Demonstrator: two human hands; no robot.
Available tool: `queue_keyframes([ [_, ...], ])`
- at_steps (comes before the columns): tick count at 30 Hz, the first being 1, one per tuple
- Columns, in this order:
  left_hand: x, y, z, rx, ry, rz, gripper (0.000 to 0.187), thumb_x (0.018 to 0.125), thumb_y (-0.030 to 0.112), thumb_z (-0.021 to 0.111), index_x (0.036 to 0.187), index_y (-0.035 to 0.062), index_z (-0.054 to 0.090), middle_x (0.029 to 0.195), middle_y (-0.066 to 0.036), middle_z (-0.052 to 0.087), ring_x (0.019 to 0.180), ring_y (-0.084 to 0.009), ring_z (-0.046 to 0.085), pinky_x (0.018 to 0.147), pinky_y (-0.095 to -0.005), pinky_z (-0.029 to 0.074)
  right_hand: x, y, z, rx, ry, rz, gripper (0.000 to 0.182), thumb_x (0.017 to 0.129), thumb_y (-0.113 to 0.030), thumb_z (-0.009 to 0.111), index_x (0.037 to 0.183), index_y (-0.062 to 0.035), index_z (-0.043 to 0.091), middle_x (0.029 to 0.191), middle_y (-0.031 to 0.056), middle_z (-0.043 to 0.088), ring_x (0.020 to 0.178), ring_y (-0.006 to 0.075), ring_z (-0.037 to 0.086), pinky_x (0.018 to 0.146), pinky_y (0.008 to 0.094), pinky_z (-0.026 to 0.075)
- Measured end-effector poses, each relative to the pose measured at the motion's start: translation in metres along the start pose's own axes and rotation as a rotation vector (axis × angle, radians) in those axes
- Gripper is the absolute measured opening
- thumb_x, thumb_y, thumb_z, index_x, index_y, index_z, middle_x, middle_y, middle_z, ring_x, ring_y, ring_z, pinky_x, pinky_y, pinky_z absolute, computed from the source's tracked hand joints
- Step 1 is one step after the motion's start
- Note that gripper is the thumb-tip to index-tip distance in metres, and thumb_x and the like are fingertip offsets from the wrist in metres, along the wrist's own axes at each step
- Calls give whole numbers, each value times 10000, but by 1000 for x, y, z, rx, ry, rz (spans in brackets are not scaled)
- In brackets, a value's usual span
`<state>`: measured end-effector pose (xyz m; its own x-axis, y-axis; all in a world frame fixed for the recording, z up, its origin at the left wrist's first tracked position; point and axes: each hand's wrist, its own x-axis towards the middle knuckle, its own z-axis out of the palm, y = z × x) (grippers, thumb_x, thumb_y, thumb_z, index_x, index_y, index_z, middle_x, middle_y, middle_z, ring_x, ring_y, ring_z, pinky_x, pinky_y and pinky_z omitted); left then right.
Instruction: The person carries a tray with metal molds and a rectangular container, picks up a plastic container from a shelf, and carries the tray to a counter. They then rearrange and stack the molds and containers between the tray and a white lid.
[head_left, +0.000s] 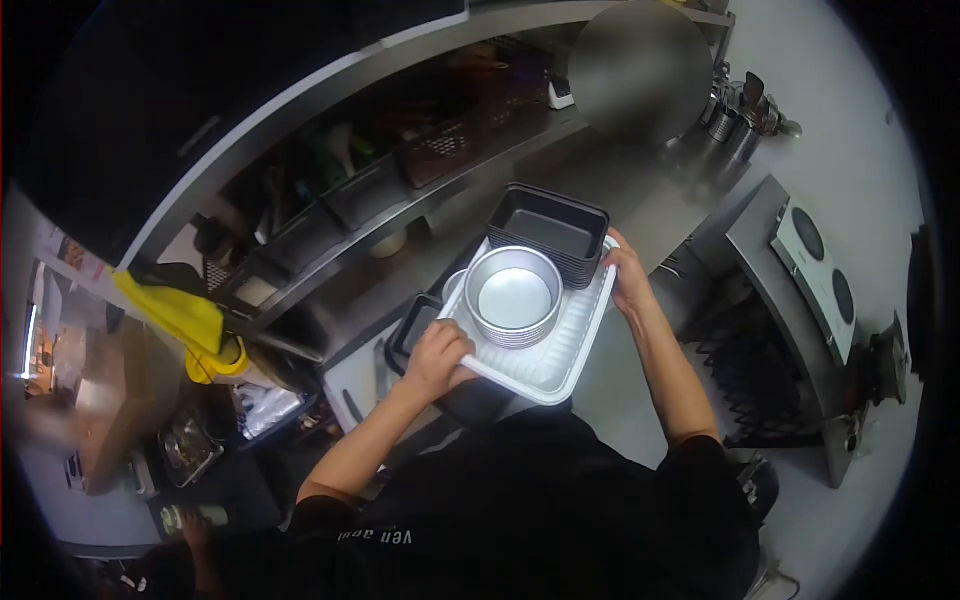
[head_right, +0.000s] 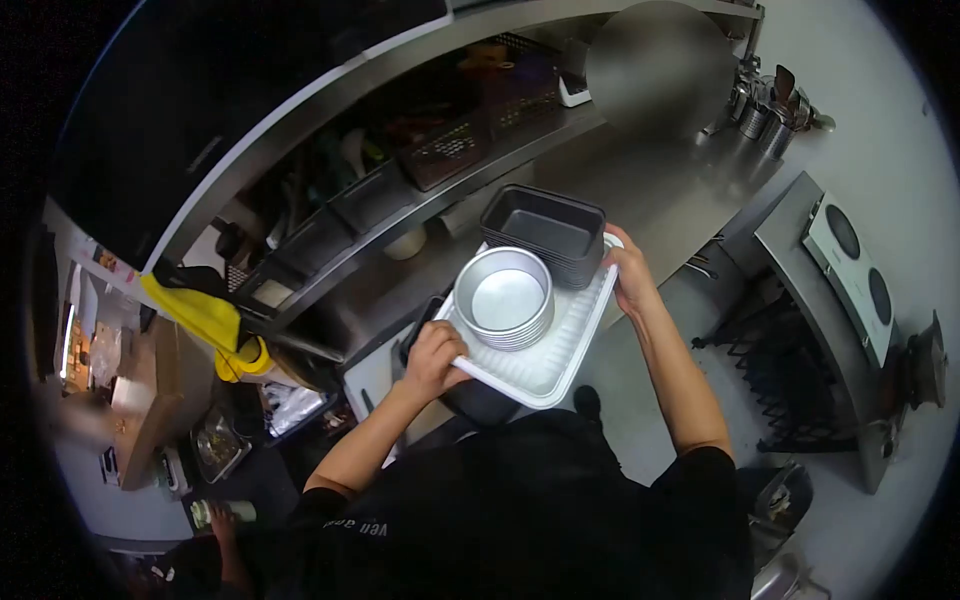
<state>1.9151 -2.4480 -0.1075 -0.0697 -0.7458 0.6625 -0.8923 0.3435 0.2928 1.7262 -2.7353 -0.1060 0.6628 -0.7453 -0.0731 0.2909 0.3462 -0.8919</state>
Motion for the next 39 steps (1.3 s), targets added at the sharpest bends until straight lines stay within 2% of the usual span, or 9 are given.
queue_keyframes([
  [7,42,-3,166,-170,-143,-214,298,682,179,719,883,43,546,914,-120,500,916,-327,502,805,-413,418,89,50,-193,-12,126,164,694,616,-44,480,1308,-13,446,1081,100,546,846,175,532,748,269,453],
  [9,55,2,200,-204,-198,-273,271,695,152,701,878,47,531,902,-120,492,920,-319,507,855,-443,411,112,65,-239,135,29,197,679,598,-52,469,1275,-14,466,1051,89,584,921,197,573,839,281,483],
  [17,76,-13,296,-12,-378,-234,169,730,66,609,869,64,513,884,-106,487,941,-297,549,1079,-609,239,149,80,-312,116,94,277,675,583,-22,429,1257,-11,475,1079,140,605,991,280,600,897,367,501],
  [22,88,-16,304,154,-418,-437,202,767,72,599,949,62,512,936,-103,491,1001,-282,552,1062,-601,269,201,129,-360,9,169,191,679,655,-5,448,1333,2,422,940,81,586,742,161,527,713,282,455],
  [26,98,-5,274,55,-403,-469,288,786,120,631,1049,61,531,1032,-109,522,1109,-284,520,1060,-583,277,230,126,-350,-9,155,191,545,777,-23,408,1320,8,444,950,75,594,800,144,533,745,270,434],
  [32,46,27,211,276,-6,-693,331,833,116,622,1145,66,525,1136,-122,538,1186,-315,475,1057,-509,286,266,125,-391,-377,-57,-112,401,862,-93,434,1236,14,533,965,56,610,828,133,545,741,268,448],
  [33,29,25,197,341,60,-769,320,831,100,614,1137,62,526,1132,-131,539,1163,-321,483,1048,-507,294,280,118,-389,-466,133,85,344,898,-123,473,1205,13,551,977,65,615,859,136,559,751,274,462],
  [36,-31,2,171,605,245,-955,350,787,62,595,1128,66,516,1152,-166,519,1120,-357,485,1000,-573,306,266,82,-375,-279,213,-1,280,940,-209,515,1161,-56,593,1078,78,624,979,175,566,868,303,442],
  [39,-72,-26,153,783,173,-1146,397,801,67,560,1192,69,492,1185,-158,516,1176,-338,462,1010,-624,270,249,53,-379,-262,389,-12,281,911,-207,523,1140,-62,597,1112,88,613,1021,204,554,892,358,439],
])
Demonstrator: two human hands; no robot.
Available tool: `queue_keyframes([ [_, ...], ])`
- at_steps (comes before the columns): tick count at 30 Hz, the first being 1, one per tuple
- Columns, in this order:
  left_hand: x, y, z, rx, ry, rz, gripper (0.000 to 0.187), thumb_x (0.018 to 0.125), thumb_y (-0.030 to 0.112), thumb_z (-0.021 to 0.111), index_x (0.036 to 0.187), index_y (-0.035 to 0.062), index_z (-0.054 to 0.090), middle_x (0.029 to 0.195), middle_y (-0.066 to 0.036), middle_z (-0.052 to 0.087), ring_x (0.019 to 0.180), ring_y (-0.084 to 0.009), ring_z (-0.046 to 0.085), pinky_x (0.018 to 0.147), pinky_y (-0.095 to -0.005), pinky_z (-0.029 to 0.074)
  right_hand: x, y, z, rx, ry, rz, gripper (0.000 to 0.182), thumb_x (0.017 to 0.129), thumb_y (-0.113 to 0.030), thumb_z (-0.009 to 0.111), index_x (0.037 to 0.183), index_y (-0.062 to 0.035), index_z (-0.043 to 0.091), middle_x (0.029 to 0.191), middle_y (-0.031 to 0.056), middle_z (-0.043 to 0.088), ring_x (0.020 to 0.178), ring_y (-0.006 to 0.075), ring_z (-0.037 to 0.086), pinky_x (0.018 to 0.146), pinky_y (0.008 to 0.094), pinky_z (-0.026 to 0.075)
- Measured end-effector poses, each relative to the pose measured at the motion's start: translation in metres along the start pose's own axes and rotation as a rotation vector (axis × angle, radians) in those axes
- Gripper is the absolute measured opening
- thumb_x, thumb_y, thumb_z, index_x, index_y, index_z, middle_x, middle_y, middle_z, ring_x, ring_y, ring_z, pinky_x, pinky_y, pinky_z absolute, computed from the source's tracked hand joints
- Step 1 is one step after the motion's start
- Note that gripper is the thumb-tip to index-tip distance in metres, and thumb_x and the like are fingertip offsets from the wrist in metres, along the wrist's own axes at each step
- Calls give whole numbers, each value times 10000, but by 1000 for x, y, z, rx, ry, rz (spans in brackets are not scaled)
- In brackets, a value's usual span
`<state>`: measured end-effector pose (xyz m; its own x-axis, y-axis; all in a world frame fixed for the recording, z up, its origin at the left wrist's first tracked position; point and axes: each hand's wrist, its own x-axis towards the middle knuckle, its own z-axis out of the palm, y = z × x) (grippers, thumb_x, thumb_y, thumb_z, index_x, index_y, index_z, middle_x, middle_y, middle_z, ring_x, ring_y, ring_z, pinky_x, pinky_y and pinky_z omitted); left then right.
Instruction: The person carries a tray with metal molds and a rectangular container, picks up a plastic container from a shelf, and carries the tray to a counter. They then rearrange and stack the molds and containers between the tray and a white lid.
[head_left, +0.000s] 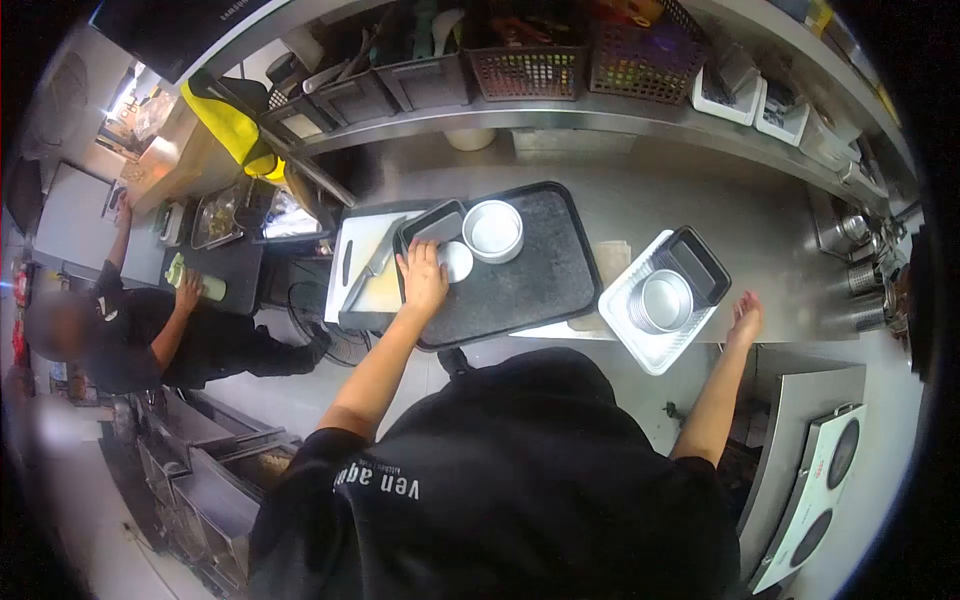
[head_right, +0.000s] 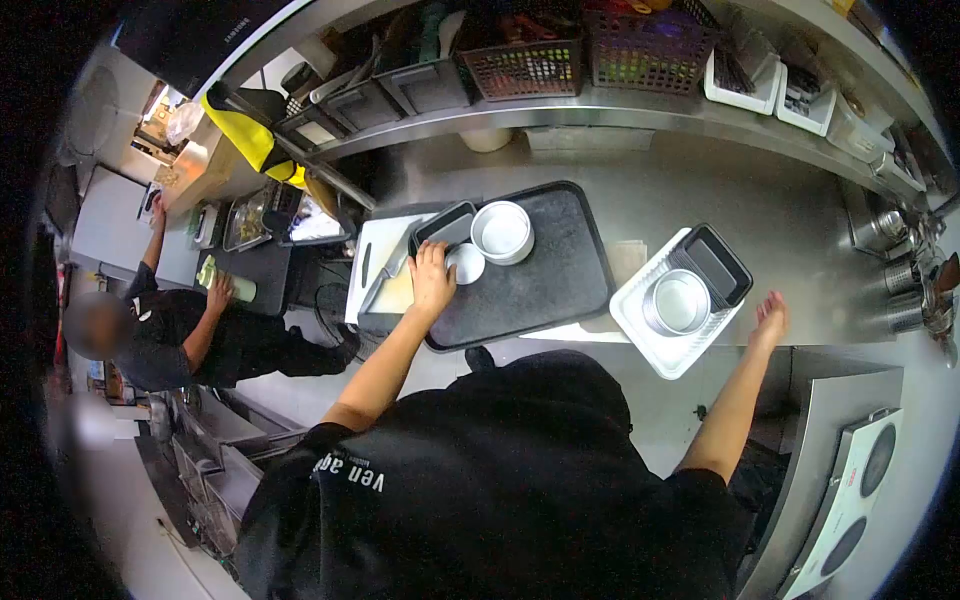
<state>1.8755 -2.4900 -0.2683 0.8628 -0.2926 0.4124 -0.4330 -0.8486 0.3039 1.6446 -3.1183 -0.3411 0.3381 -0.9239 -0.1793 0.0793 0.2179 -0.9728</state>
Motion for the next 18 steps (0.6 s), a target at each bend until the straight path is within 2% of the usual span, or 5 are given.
queue_keyframes([
  [5,15,-57,26,312,-457,-138,405,817,74,484,1218,108,540,1204,-70,553,1207,-250,465,1022,-668,229,-53,-61,6,164,246,6,289,878,-187,526,1130,-60,593,1082,91,623,972,200,568,849,362,468],
  [9,25,-81,34,335,-344,65,249,821,102,500,1024,102,645,1066,-83,625,1061,-270,557,974,-572,369,-97,-97,27,105,171,-116,250,908,-159,491,1103,-37,588,974,94,645,831,166,596,713,310,510],
  [11,39,-68,11,96,-298,-60,176,814,84,537,958,59,634,983,-139,636,953,-334,591,845,-462,469,-124,-115,42,52,39,-161,233,922,-136,471,1097,-34,588,951,96,647,773,149,598,675,285,512],
  [13,54,-102,12,21,-116,176,119,802,67,587,910,22,611,900,-186,622,866,-384,590,749,-435,480,-147,-129,56,131,-148,-137,223,926,-126,469,1090,-34,588,907,91,651,718,133,597,636,265,507],
  [18,74,-28,-102,-100,-56,154,96,784,18,627,872,-19,622,886,-191,608,830,-371,591,718,-396,471,-233,-156,110,-123,-577,37,259,949,-203,481,1121,-29,564,846,88,642,686,138,604,609,263,509],
])
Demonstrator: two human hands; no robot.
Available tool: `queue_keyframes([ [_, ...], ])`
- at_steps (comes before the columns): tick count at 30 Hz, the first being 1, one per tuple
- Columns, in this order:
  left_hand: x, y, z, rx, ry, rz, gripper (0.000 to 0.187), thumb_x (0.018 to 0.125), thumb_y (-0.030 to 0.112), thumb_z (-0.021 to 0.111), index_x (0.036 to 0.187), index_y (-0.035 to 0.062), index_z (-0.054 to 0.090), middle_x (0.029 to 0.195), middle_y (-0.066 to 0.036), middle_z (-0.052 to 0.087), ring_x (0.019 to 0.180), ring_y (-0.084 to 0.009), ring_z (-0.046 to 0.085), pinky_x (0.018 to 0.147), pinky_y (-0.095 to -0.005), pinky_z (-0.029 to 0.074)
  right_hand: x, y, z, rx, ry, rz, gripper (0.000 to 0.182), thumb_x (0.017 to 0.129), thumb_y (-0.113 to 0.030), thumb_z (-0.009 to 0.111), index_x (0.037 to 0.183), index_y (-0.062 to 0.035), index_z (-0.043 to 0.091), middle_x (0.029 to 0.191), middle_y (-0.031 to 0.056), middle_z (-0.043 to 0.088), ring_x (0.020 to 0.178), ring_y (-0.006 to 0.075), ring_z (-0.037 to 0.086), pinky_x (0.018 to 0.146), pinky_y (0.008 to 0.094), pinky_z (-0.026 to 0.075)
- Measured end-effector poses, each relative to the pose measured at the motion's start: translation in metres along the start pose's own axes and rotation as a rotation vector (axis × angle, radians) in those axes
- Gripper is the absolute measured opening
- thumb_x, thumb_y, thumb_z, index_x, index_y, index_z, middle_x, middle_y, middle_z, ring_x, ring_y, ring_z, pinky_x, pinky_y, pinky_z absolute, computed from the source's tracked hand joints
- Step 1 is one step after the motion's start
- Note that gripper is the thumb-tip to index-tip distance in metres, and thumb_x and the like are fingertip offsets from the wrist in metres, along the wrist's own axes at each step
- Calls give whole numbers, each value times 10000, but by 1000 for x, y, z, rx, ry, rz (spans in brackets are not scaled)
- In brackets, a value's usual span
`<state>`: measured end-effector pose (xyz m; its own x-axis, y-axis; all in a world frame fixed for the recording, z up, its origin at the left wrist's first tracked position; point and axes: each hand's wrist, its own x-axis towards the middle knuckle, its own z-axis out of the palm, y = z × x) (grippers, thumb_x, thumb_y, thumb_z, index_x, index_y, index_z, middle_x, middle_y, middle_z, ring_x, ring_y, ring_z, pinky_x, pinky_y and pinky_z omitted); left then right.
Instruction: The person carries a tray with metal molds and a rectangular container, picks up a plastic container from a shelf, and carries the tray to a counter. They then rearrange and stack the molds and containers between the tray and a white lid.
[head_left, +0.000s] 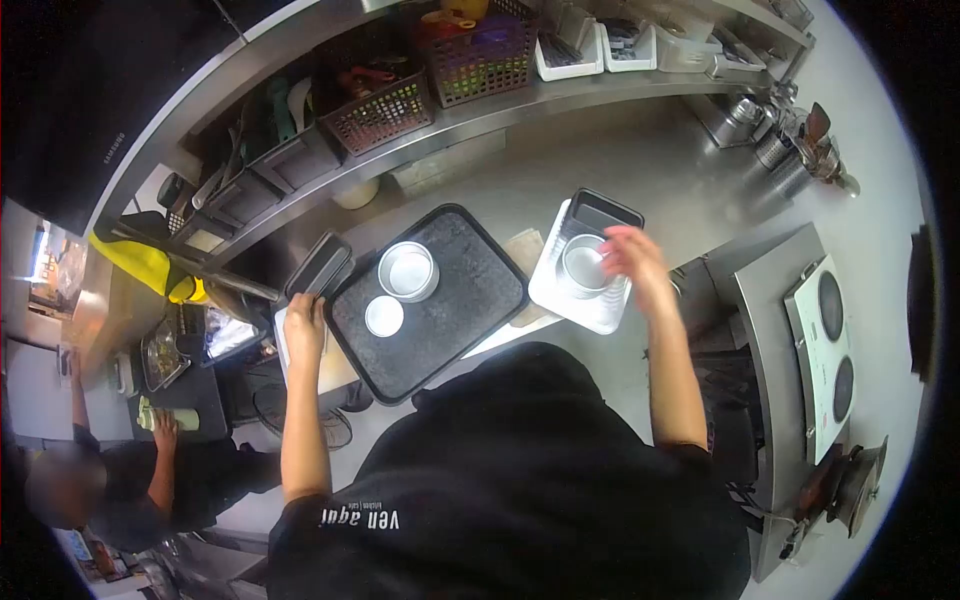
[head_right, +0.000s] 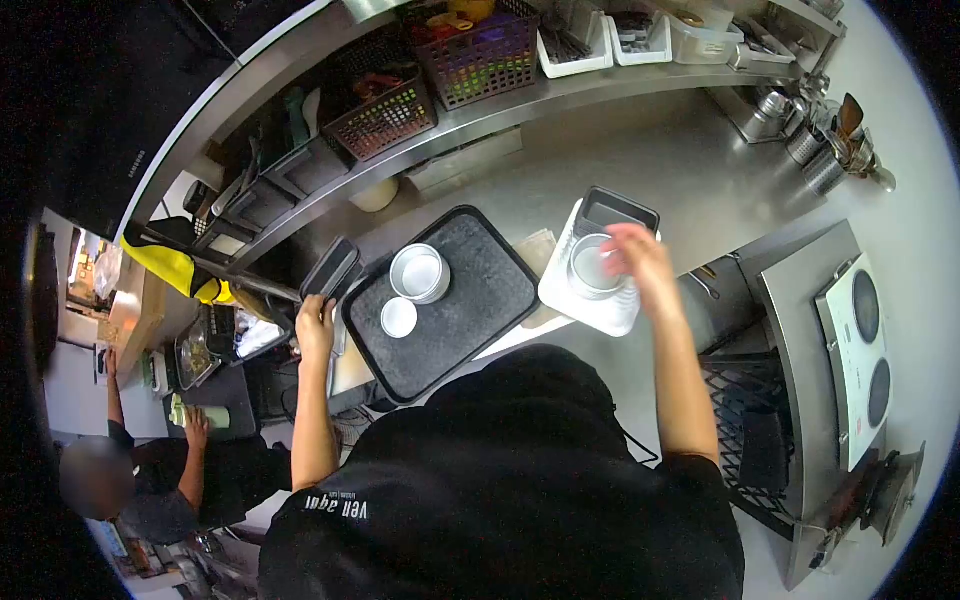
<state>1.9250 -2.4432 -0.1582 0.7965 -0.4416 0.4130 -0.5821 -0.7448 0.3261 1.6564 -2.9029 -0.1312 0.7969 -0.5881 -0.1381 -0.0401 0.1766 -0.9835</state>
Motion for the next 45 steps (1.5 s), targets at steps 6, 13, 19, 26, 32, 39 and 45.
queue_keyframes([
  [6,-20,127,24,-200,-115,434,285,723,19,588,999,66,642,921,-130,603,907,-316,581,832,-399,493,-11,10,96,-42,-333,195,530,969,-466,391,1315,-64,391,1079,126,577,850,209,632,641,318,559],
  [13,-16,235,77,-363,-165,616,318,784,113,633,1099,80,625,1094,-97,603,1054,-284,570,965,-450,423,27,19,35,-372,-262,61,230,933,-154,542,1157,-106,566,944,75,608,790,154,587,539,316,562],
  [19,-12,237,45,-429,-96,424,447,792,150,680,1212,73,548,1333,-162,458,1214,-346,468,1014,-448,381,97,12,-65,-518,269,-154,269,954,-157,467,1182,-21,512,935,178,596,648,229,630,407,329,571],
  [26,-73,223,64,-565,-256,188,410,835,178,664,1197,29,540,1284,-203,457,1162,-382,492,924,-423,453,114,64,-104,-985,430,-199,303,948,-236,465,1130,-29,592,1002,244,627,856,383,615,735,436,500],
  [32,-77,212,60,-531,-261,131,355,850,174,652,1160,24,568,1271,-196,474,1154,-371,503,922,-402,452,83,50,-68,-1431,575,-792,309,922,-280,513,1068,-39,638,967,209,655,966,391,590,833,453,455],
  [39,-115,185,72,-542,-275,109,267,836,133,652,1070,12,605,1208,-190,514,1083,-354,549,876,-400,472,34,75,-48,-987,-47,217,471,887,-340,589,1059,98,570,872,262,630,658,325,666,554,371,542],
  [45,-121,175,66,-530,-284,95,226,843,136,642,1035,16,626,1173,-182,540,1039,-356,569,851,-396,482,46,133,-50,-261,0,374,521,895,-224,574,1193,163,394,982,284,587,632,292,667,500,308,593],
])
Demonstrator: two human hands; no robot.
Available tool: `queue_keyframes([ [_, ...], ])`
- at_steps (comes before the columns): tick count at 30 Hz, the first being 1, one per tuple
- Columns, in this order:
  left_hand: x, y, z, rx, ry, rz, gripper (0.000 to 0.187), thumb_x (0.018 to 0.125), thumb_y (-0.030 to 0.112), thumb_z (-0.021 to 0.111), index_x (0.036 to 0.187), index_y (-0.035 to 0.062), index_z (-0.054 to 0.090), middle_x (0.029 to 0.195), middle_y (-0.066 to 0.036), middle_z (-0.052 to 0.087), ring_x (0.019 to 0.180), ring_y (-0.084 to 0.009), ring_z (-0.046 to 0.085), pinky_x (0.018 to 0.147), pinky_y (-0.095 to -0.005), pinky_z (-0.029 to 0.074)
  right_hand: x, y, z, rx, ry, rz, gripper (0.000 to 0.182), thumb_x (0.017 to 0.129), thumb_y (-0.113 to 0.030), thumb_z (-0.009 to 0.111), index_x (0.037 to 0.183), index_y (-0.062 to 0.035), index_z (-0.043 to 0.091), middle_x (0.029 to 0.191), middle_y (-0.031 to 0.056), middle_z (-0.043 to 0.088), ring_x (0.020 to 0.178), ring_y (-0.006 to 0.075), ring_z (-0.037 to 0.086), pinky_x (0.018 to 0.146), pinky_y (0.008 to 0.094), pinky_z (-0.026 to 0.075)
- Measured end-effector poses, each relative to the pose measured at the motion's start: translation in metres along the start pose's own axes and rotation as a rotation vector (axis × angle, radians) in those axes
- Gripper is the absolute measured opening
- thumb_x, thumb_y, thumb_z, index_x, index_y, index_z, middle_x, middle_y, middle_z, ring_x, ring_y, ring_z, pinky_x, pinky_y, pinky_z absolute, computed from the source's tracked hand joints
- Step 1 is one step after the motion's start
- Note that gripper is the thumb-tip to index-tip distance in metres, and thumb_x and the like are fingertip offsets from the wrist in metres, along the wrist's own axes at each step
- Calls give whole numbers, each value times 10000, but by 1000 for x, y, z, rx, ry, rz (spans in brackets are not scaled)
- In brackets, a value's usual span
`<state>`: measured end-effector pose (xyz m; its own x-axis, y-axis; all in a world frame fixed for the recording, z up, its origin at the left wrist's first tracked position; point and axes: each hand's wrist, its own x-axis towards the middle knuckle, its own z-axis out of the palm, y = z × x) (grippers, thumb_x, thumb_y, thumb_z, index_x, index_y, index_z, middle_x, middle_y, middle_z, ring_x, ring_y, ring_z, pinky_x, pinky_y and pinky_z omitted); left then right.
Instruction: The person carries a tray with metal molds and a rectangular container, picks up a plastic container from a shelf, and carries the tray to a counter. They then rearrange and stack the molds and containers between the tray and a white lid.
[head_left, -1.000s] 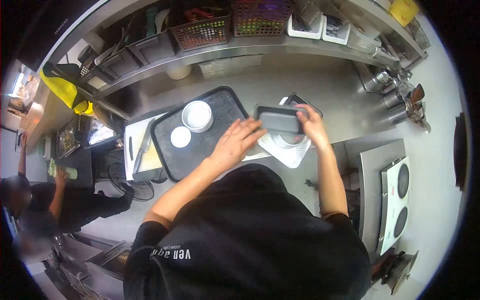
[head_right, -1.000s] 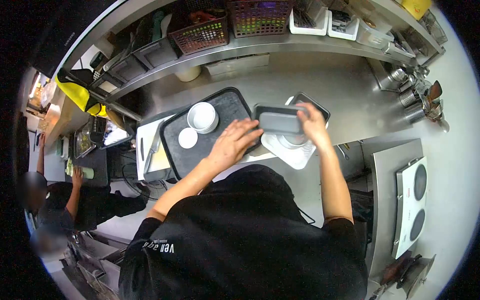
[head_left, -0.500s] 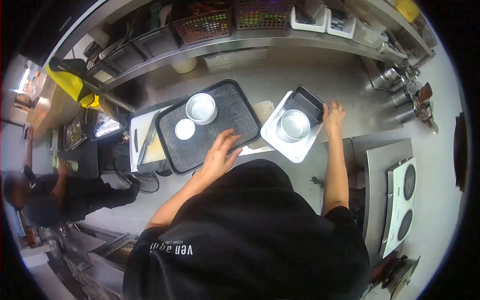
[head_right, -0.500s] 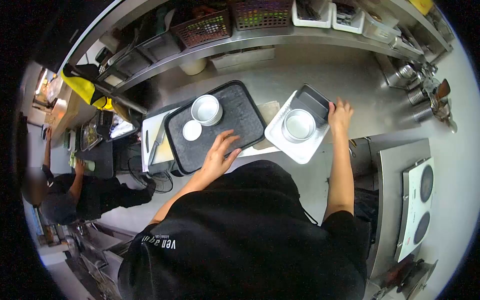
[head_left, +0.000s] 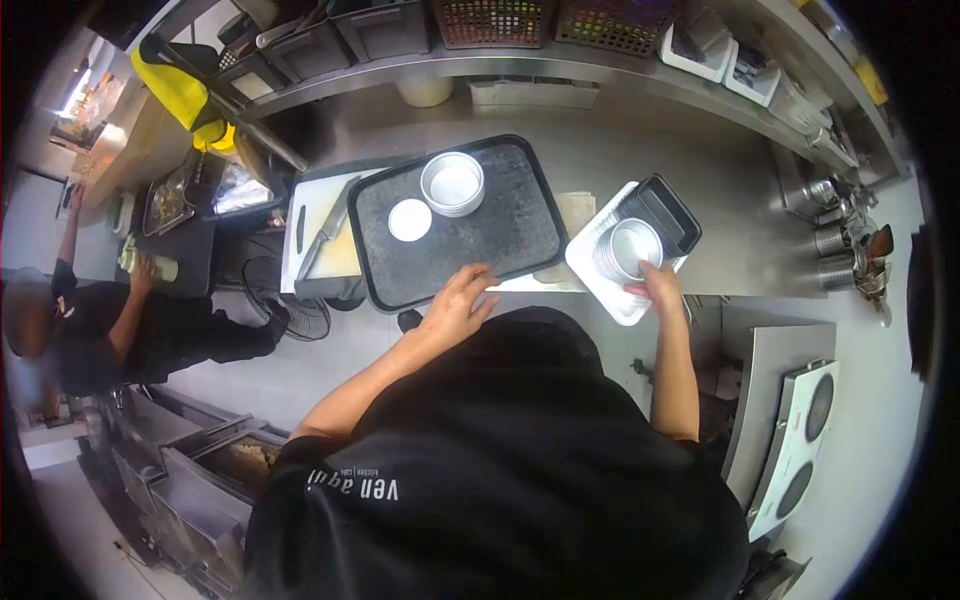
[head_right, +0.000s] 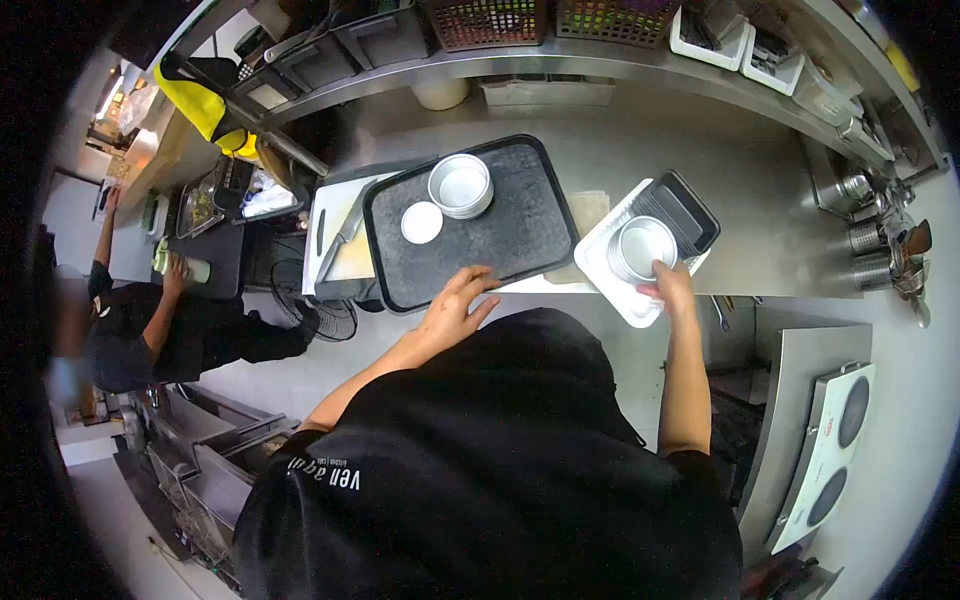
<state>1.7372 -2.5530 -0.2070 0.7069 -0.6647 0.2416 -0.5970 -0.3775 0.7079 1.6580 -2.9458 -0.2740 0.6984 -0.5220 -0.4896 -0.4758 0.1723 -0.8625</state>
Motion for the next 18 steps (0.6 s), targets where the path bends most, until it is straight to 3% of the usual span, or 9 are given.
queue_keyframes([
  [3,2,4,-7,39,-2,28,224,838,136,647,1027,18,628,1167,-177,546,1038,-354,567,860,-401,477,2,-3,-2,-114,91,-56,491,887,-196,564,1201,149,410,982,290,592,628,285,668,486,311,588],
  [5,4,0,-6,36,22,55,220,826,121,647,1018,16,626,1168,-177,547,1046,-359,559,865,-411,473,-6,-15,0,-364,202,-123,496,869,-177,580,1198,160,421,995,293,598,657,297,673,454,313,573],
  [6,2,-3,-8,36,46,78,216,814,105,648,1008,14,624,1170,-178,548,1054,-363,551,869,-420,469,4,-15,-11,-510,190,-103,371,853,-170,597,1075,124,552,955,253,629,683,274,679,442,329,540],
  [8,4,-1,-10,45,32,73,219,813,108,648,1010,17,625,1170,-175,549,1052,-360,551,871,-421,468,-3,-30,-10,-691,231,-111,214,813,-146,628,892,53,645,921,229,650,713,303,675,547,375,532],
  [9,7,1,-10,34,10,83,221,812,111,648,1012,20,627,1170,-171,551,1050,-357,550,874,-422,466,-1,-30,-7,-693,230,-116,214,813,-146,628,892,53,645,921,229,650,713,303,675,547,375,532],
  [11,17,7,-12,43,16,126,212,819,119,647,1004,17,631,1159,-163,560,1032,-348,561,860,-417,471,-3,-28,-4,-940,422,-365,138,775,-130,648,752,6,654,870,216,650,755,345,653,684,409,515],
  [12,23,10,-11,56,18,166,204,827,128,647,995,14,635,1148,-154,570,1014,-339,571,847,-412,476,-4,-27,-5,-946,433,-362,138,775,-130,648,752,6,654,870,216,650,755,345,653,684,409,515],
  [14,36,18,-9,24,26,197,196,825,127,648,984,12,639,1130,-155,578,1001,-336,574,844,-412,474,-14,-29,4,-972,514,-597,133,747,-119,662,776,9,645,865,226,637,809,391,626,751,430,502],
  [18,61,24,6,-45,37,276,170,821,121,647,951,11,653,1093,-154,596,981,-326,580,832,-410,471,-7,-22,2,-985,539,-522,180,750,-137,673,864,-6,628,886,219,639,847,375,632,777,431,501],
])
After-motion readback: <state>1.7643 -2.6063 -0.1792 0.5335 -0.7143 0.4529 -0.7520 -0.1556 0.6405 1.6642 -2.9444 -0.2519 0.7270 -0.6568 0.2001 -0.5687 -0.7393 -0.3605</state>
